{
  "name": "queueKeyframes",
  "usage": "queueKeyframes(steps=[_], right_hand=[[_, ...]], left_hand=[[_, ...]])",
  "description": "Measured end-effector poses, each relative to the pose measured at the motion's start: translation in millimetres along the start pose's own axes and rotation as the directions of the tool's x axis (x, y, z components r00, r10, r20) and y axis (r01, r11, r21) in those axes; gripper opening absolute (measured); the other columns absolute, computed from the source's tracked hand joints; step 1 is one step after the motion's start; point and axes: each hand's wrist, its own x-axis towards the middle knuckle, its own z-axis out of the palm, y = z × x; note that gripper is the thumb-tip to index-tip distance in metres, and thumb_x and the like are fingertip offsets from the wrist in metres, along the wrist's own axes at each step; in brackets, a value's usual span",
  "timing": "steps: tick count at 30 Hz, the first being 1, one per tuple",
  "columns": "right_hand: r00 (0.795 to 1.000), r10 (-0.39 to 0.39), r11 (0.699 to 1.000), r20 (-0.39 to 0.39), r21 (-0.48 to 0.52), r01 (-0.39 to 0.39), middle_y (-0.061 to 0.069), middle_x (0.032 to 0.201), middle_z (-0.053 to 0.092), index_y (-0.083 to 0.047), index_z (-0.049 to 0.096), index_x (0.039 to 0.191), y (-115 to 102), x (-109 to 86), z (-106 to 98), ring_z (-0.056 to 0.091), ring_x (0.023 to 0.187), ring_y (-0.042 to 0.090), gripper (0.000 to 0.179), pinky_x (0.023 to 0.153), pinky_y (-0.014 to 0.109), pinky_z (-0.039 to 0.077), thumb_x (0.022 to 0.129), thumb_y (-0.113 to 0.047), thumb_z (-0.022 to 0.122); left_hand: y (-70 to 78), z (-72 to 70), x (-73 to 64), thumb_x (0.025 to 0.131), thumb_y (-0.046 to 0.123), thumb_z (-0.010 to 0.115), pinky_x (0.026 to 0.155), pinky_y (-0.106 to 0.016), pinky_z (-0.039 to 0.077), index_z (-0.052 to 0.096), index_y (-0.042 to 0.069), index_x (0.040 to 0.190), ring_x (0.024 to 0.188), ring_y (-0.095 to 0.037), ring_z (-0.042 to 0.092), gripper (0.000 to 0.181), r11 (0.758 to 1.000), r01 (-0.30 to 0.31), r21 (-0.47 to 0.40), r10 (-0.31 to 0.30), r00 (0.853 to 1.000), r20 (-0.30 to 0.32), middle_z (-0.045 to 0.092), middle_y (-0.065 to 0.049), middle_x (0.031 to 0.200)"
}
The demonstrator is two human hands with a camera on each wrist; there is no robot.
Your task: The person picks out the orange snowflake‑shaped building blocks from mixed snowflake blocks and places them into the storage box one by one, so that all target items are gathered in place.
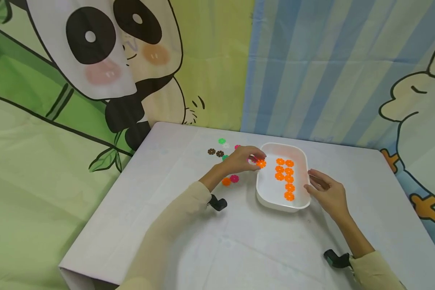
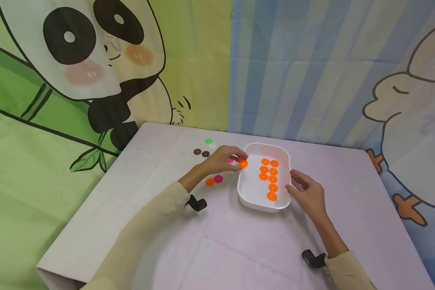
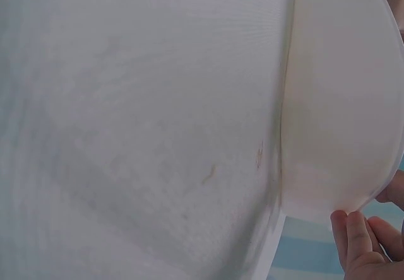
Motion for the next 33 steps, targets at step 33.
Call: queueKeyframes(steps=[33], right_hand=[[1.0, 0.004, 1.0, 0.001, 0.007, -0.004, 0.015, 0.135, 0.057, -0.003, 0.055, 0.137, 3.2, 1.4, 0.4, 0.057, 0.12, 0.033, 0.058, 0.086, 0.016, 0.046, 0.085, -0.017, 0.077]], left_hand=[[20.4, 78.2, 52.7, 0.088, 0.004, 0.069, 0.098, -0.013, 0.036, 0.067, 0.012, 0.123, 0.109, -0.009, 0.053, 0.035, 0.917, -0.055, 0.395, -0.12, 0.907, 0.404, 0.065, 0.005, 0.115]])
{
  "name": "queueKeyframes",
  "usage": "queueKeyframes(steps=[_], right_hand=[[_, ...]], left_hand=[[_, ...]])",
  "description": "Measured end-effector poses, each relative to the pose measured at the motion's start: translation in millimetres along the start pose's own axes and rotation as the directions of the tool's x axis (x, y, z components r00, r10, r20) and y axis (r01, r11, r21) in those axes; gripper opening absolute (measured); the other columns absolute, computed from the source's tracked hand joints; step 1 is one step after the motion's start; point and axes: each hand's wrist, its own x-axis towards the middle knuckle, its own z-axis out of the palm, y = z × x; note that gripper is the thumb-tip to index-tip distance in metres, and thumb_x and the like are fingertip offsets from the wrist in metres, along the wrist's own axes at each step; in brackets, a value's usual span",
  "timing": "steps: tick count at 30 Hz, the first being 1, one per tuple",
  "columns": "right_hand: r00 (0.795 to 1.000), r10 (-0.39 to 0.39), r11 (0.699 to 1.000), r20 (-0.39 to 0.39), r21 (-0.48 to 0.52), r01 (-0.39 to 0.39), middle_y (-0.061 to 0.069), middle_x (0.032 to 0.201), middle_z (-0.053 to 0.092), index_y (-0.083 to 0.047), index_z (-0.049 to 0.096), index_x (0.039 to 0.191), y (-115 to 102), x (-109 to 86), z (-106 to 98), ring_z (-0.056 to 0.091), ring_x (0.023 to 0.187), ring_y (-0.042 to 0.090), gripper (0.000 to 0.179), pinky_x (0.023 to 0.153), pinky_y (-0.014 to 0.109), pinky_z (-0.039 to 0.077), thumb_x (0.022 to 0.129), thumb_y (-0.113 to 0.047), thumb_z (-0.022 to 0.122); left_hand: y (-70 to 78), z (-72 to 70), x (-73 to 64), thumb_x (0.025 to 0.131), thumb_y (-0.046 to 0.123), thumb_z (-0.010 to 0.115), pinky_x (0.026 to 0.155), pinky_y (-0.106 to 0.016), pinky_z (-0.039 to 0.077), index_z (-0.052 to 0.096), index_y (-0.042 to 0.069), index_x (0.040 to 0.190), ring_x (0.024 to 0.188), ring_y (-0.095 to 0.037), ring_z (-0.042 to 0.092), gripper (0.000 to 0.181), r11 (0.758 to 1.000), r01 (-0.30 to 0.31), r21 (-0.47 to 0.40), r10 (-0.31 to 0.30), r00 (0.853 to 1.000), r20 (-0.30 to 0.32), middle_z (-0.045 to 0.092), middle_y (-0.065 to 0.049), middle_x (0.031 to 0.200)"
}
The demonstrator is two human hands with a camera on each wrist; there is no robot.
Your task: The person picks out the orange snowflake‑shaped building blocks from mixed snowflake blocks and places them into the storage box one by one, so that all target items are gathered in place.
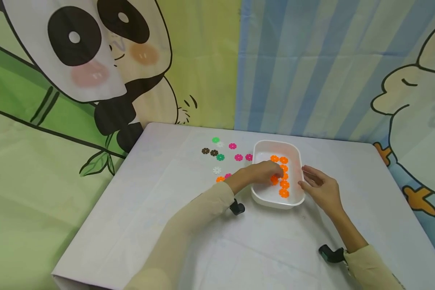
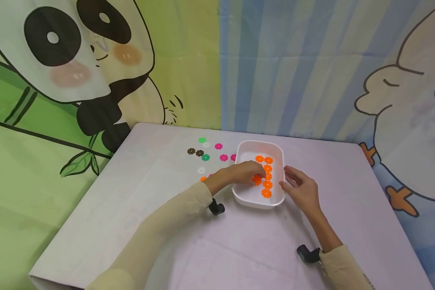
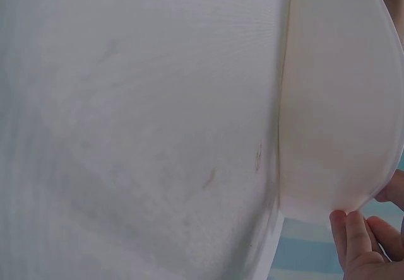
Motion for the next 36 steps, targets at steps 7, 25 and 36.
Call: queueKeyframes(steps=[7, 25, 36], right_hand=[[1.0, -0.008, 1.0, 0.01, 0.007, 0.008, 0.016, 0.135, 0.057, -0.001, 0.054, 0.136, 1.6, 1.5, 0.9, 0.058, 0.119, 0.032, 0.057, 0.084, 0.015, 0.047, 0.085, -0.014, 0.076], [1.0, 0.005, 1.0, 0.009, 0.016, -0.005, 0.017, 0.135, 0.056, -0.001, 0.054, 0.137, -2.2, 1.1, 1.3, 0.057, 0.12, 0.031, 0.057, 0.084, 0.014, 0.046, 0.086, -0.014, 0.076], [1.0, 0.005, 1.0, -0.01, -0.011, -0.005, 0.016, 0.134, 0.057, -0.001, 0.056, 0.135, -1.1, -0.1, 0.4, 0.057, 0.119, 0.034, 0.056, 0.085, 0.014, 0.046, 0.085, -0.015, 0.077]], left_hand=[[1.3, 0.4, 0.5, 0.09, 0.009, 0.069, 0.099, -0.013, 0.036, 0.066, 0.015, 0.125, 0.11, -0.007, 0.052, 0.036, 1.0, 0.015, -0.017, -0.015, 0.999, 0.038, 0.064, 0.008, 0.116], [1.2, -5.0, 0.3, 0.088, 0.009, 0.072, 0.095, -0.013, 0.039, 0.066, 0.012, 0.124, 0.106, -0.007, 0.055, 0.037, 0.998, -0.013, -0.059, 0.015, 0.999, 0.042, 0.066, 0.005, 0.114], [-38.7, -38.9, -44.8, 0.086, 0.006, 0.074, 0.09, -0.022, 0.05, 0.066, 0.003, 0.121, 0.108, -0.023, 0.062, 0.036, 0.953, -0.073, -0.295, 0.01, 0.978, -0.21, 0.066, -0.008, 0.117]])
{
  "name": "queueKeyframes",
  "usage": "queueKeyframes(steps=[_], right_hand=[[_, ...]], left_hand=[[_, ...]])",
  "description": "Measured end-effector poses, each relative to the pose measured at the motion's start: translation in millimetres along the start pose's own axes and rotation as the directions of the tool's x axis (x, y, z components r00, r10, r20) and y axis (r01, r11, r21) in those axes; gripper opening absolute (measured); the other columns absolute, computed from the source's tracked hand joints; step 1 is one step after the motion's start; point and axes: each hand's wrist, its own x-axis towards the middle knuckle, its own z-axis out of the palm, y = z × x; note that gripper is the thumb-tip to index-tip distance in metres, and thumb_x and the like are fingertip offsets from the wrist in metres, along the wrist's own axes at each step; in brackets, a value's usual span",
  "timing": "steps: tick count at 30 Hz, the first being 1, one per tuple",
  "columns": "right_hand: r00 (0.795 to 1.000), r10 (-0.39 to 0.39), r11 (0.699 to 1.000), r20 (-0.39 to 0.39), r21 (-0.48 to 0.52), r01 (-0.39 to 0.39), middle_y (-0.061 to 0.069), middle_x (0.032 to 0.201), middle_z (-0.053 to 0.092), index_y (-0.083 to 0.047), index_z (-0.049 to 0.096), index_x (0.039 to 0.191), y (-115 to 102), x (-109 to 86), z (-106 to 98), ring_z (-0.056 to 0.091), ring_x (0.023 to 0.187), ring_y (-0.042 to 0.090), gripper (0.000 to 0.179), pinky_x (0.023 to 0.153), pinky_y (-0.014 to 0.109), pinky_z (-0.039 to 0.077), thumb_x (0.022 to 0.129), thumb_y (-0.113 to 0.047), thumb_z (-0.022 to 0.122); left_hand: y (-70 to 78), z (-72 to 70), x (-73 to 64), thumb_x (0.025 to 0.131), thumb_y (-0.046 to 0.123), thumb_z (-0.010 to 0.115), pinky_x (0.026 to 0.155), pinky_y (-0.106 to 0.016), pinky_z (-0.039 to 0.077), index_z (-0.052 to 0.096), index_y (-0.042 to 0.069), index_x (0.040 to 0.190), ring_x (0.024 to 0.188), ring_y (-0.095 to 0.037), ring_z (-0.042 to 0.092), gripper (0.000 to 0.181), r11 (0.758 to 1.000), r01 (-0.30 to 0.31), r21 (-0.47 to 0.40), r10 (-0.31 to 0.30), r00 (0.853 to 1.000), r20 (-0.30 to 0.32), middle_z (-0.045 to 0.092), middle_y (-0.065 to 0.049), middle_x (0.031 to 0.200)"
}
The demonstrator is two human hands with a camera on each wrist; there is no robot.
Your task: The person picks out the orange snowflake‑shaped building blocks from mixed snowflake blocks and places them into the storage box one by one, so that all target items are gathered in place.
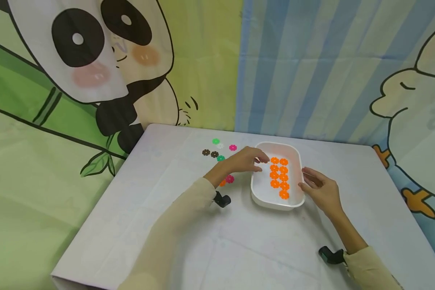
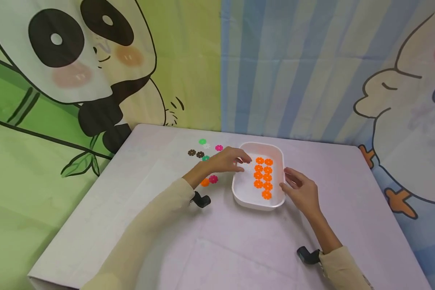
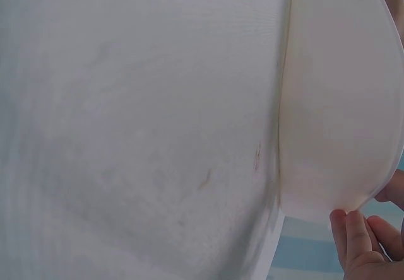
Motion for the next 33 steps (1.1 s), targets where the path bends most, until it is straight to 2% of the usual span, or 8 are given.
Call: queueKeyframes(steps=[4, 8, 12, 16, 18, 25, 29, 33], right_hand=[[1.0, -0.005, 1.0, -0.004, -0.012, 0.005, 0.017, 0.133, 0.058, 0.0, 0.056, 0.135, 1.2, -0.4, -0.1, 0.059, 0.118, 0.032, 0.056, 0.084, 0.013, 0.046, 0.085, -0.016, 0.076], [1.0, -0.008, 1.0, 0.005, -0.002, 0.008, 0.018, 0.133, 0.057, 0.0, 0.055, 0.135, 1.9, -0.8, 0.0, 0.059, 0.118, 0.03, 0.056, 0.083, 0.012, 0.046, 0.086, -0.017, 0.076], [1.0, 0.009, 1.0, 0.018, -0.003, -0.009, 0.018, 0.134, 0.057, -0.001, 0.054, 0.136, 1.2, -1.9, -0.2, 0.059, 0.118, 0.03, 0.058, 0.082, 0.012, 0.046, 0.086, -0.019, 0.076], [1.0, 0.013, 1.0, 0.02, -0.003, -0.013, 0.018, 0.135, 0.056, -0.001, 0.054, 0.137, -1.3, -2.5, -0.5, 0.058, 0.119, 0.032, 0.057, 0.082, 0.011, 0.046, 0.086, -0.018, 0.076], [1.0, 0.005, 1.0, 0.02, 0.006, -0.005, 0.018, 0.134, 0.057, 0.0, 0.054, 0.136, -3.0, -2.7, -0.1, 0.058, 0.119, 0.033, 0.057, 0.082, 0.011, 0.046, 0.086, -0.016, 0.076], [1.0, -0.016, 1.0, 0.014, 0.017, 0.015, 0.019, 0.134, 0.057, 0.001, 0.055, 0.135, -2.4, -2.1, -1.3, 0.059, 0.118, 0.031, 0.055, 0.082, 0.011, 0.046, 0.086, -0.013, 0.076], [1.0, 0.0, 1.0, 0.013, 0.021, 0.0, 0.019, 0.134, 0.057, 0.001, 0.055, 0.135, -1.3, -1.3, -0.9, 0.06, 0.118, 0.027, 0.055, 0.083, 0.011, 0.046, 0.086, -0.015, 0.076], [1.0, -0.006, 1.0, 0.013, 0.029, 0.006, 0.019, 0.134, 0.056, 0.001, 0.055, 0.135, -0.3, -1.2, -1.3, 0.059, 0.118, 0.029, 0.056, 0.083, 0.012, 0.046, 0.086, -0.014, 0.076]], left_hand=[[-14.0, -23.7, -32.8, 0.086, 0.005, 0.073, 0.091, -0.032, 0.052, 0.066, 0.002, 0.119, 0.108, -0.029, 0.062, 0.034, 0.998, 0.038, -0.043, -0.042, 0.996, -0.084, 0.066, -0.012, 0.116], [-29.5, -36.9, -67.5, 0.085, 0.005, 0.074, 0.092, -0.035, 0.052, 0.065, 0.001, 0.12, 0.11, -0.029, 0.06, 0.036, 0.992, 0.128, 0.009, -0.127, 0.99, -0.059, 0.065, -0.014, 0.117], [-41.2, -38.2, -98.2, 0.085, 0.006, 0.075, 0.09, -0.03, 0.052, 0.066, 0.001, 0.119, 0.105, -0.023, 0.062, 0.036, 0.977, 0.189, 0.097, -0.188, 0.982, -0.011, 0.067, -0.011, 0.115], [-46.6, -31.0, -117.4, 0.085, 0.008, 0.074, 0.087, -0.024, 0.051, 0.068, 0.003, 0.117, 0.1, -0.017, 0.063, 0.032, 0.971, 0.208, 0.117, -0.211, 0.977, 0.014, 0.068, -0.006, 0.111], [-47.3, -26.4, -122.6, 0.085, 0.008, 0.074, 0.086, -0.023, 0.051, 0.069, 0.005, 0.115, 0.099, -0.015, 0.062, 0.03, 0.972, 0.203, 0.121, -0.208, 0.978, 0.023, 0.068, -0.003, 0.109], [-46.9, -12.8, -120.1, 0.081, 0.01, 0.079, 0.086, -0.021, 0.049, 0.07, 0.007, 0.112, 0.093, -0.011, 0.059, 0.032, 0.968, 0.172, 0.183, -0.184, 0.981, 0.053, 0.067, 0.003, 0.102], [-45.4, -9.8, -118.7, 0.08, 0.013, 0.08, 0.085, -0.019, 0.049, 0.071, 0.009, 0.111, 0.092, -0.01, 0.059, 0.032, 0.964, 0.177, 0.2, -0.192, 0.98, 0.061, 0.067, 0.004, 0.102], [-43.6, -9.1, -117.5, 0.081, 0.012, 0.079, 0.084, -0.019, 0.049, 0.071, 0.009, 0.109, 0.091, -0.01, 0.059, 0.029, 0.961, 0.185, 0.207, -0.199, 0.979, 0.051, 0.067, 0.005, 0.099]])
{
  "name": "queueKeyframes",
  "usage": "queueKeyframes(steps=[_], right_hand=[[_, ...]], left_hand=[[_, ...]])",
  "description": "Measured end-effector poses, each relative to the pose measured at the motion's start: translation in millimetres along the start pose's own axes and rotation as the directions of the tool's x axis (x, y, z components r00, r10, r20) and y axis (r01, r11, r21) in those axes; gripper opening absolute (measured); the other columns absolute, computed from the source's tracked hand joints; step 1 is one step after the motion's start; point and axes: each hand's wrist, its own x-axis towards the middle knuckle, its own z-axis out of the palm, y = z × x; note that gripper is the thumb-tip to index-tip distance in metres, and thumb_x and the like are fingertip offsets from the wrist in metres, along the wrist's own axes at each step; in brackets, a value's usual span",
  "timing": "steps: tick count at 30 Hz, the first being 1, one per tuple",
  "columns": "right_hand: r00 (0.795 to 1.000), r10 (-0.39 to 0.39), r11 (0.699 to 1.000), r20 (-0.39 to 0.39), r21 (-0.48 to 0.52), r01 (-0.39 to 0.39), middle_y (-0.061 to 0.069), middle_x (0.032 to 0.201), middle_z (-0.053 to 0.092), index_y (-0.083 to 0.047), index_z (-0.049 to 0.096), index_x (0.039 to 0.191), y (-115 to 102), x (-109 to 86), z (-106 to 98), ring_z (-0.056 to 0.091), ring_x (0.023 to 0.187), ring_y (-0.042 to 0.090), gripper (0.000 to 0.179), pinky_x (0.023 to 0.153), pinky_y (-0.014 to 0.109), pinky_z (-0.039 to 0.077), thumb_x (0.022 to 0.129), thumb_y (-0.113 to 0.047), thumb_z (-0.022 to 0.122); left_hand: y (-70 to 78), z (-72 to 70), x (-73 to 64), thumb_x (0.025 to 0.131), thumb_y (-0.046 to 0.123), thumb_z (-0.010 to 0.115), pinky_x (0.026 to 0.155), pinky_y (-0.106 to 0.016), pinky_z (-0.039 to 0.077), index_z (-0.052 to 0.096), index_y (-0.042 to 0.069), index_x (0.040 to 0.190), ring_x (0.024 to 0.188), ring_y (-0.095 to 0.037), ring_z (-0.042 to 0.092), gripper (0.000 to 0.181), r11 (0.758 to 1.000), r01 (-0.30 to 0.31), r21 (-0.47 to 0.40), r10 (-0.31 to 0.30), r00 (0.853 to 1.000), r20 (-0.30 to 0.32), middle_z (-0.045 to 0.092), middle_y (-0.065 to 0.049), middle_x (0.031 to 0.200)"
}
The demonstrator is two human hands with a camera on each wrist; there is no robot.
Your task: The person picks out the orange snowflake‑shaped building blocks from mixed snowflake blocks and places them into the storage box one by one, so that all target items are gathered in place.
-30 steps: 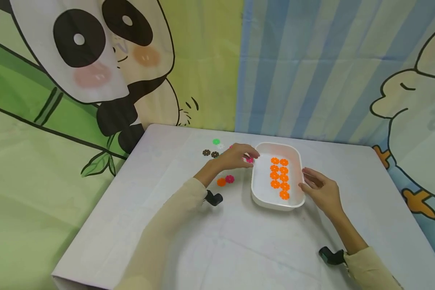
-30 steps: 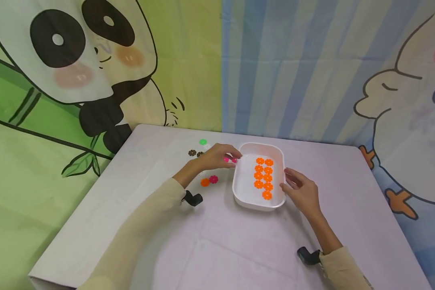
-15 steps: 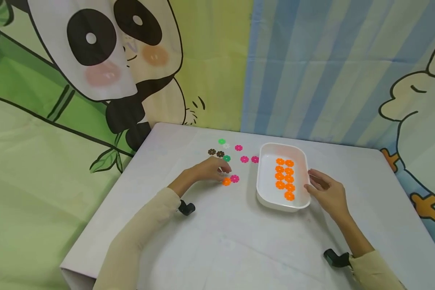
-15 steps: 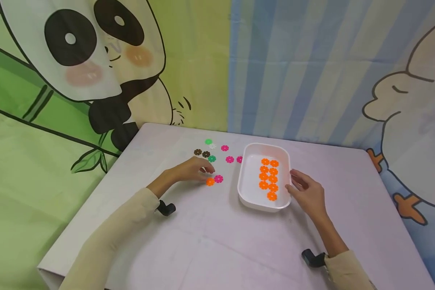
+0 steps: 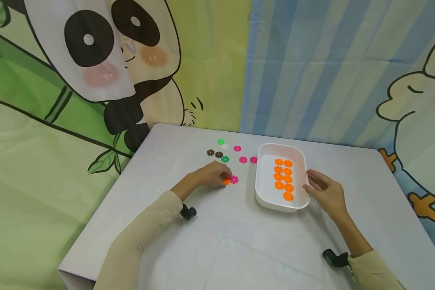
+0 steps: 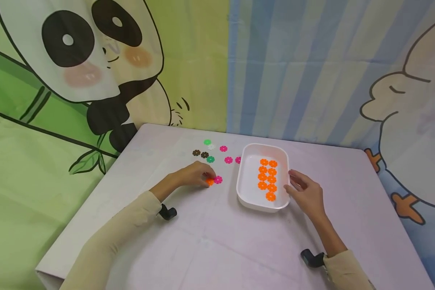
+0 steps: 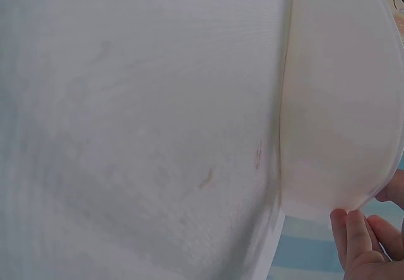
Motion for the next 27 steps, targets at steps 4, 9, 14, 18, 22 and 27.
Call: queueKeyframes(steps=[4, 9, 14, 18, 22, 27], right_hand=[[1.0, -0.009, 1.0, 0.006, 0.004, 0.009, 0.02, 0.134, 0.056, 0.002, 0.055, 0.135, -1.2, -0.6, 0.5, 0.058, 0.119, 0.033, 0.056, 0.084, 0.013, 0.046, 0.086, -0.013, 0.076], [1.0, -0.014, 1.0, 0.005, 0.004, 0.014, 0.02, 0.134, 0.056, 0.002, 0.055, 0.135, -1.7, -1.0, 0.5, 0.058, 0.119, 0.032, 0.055, 0.084, 0.013, 0.046, 0.086, -0.012, 0.076], [1.0, -0.025, 1.0, -0.001, -0.001, 0.025, 0.021, 0.133, 0.056, 0.002, 0.055, 0.135, 0.7, -0.7, 0.6, 0.06, 0.117, 0.028, 0.055, 0.083, 0.013, 0.046, 0.086, -0.013, 0.076], [1.0, -0.022, 1.0, 0.002, 0.008, 0.022, 0.02, 0.134, 0.056, 0.001, 0.055, 0.135, 2.1, -1.1, 1.8, 0.059, 0.118, 0.03, 0.056, 0.083, 0.013, 0.046, 0.085, -0.013, 0.076], [1.0, -0.024, 1.0, 0.002, 0.005, 0.024, 0.02, 0.134, 0.056, 0.002, 0.055, 0.135, 1.3, -2.1, 2.0, 0.058, 0.118, 0.033, 0.055, 0.084, 0.013, 0.046, 0.085, -0.011, 0.076], [1.0, -0.031, 1.0, -0.002, 0.001, 0.031, 0.02, 0.133, 0.056, 0.003, 0.055, 0.134, -0.5, -1.7, 1.0, 0.058, 0.118, 0.035, 0.055, 0.084, 0.013, 0.046, 0.085, -0.01, 0.076]], left_hand=[[0.4, -0.2, -0.7, 0.082, 0.011, 0.078, 0.082, -0.019, 0.05, 0.071, 0.01, 0.108, 0.089, -0.01, 0.058, 0.027, 1.0, 0.001, 0.011, -0.001, 1.0, -0.008, 0.066, 0.006, 0.096], [-1.2, 0.8, 0.5, 0.082, 0.012, 0.076, 0.079, -0.018, 0.048, 0.069, 0.011, 0.108, 0.087, -0.011, 0.057, 0.027, 1.0, 0.015, 0.022, -0.015, 1.0, -0.007, 0.063, 0.007, 0.093], [-3.1, 2.1, 2.6, 0.081, 0.012, 0.075, 0.079, -0.019, 0.048, 0.068, 0.012, 0.108, 0.088, -0.011, 0.055, 0.028, 0.999, 0.039, 0.011, -0.039, 0.999, 0.004, 0.06, 0.007, 0.094], [-4.0, 5.9, 2.7, 0.079, 0.01, 0.075, 0.081, -0.021, 0.047, 0.066, 0.012, 0.109, 0.091, -0.011, 0.052, 0.032, 0.998, 0.053, 0.028, -0.053, 0.999, 0.009, 0.056, 0.005, 0.097], [-1.4, 9.0, 1.3, 0.078, 0.006, 0.072, 0.082, -0.021, 0.046, 0.065, 0.013, 0.112, 0.093, -0.011, 0.05, 0.036, 0.997, 0.038, 0.06, -0.038, 0.999, 0.006, 0.052, 0.004, 0.101], [3.2, 7.4, -1.0, 0.081, 0.006, 0.07, 0.088, -0.021, 0.046, 0.064, 0.015, 0.117, 0.099, -0.01, 0.05, 0.038, 0.995, 0.042, 0.093, -0.042, 0.999, 0.001, 0.053, 0.004, 0.108]])
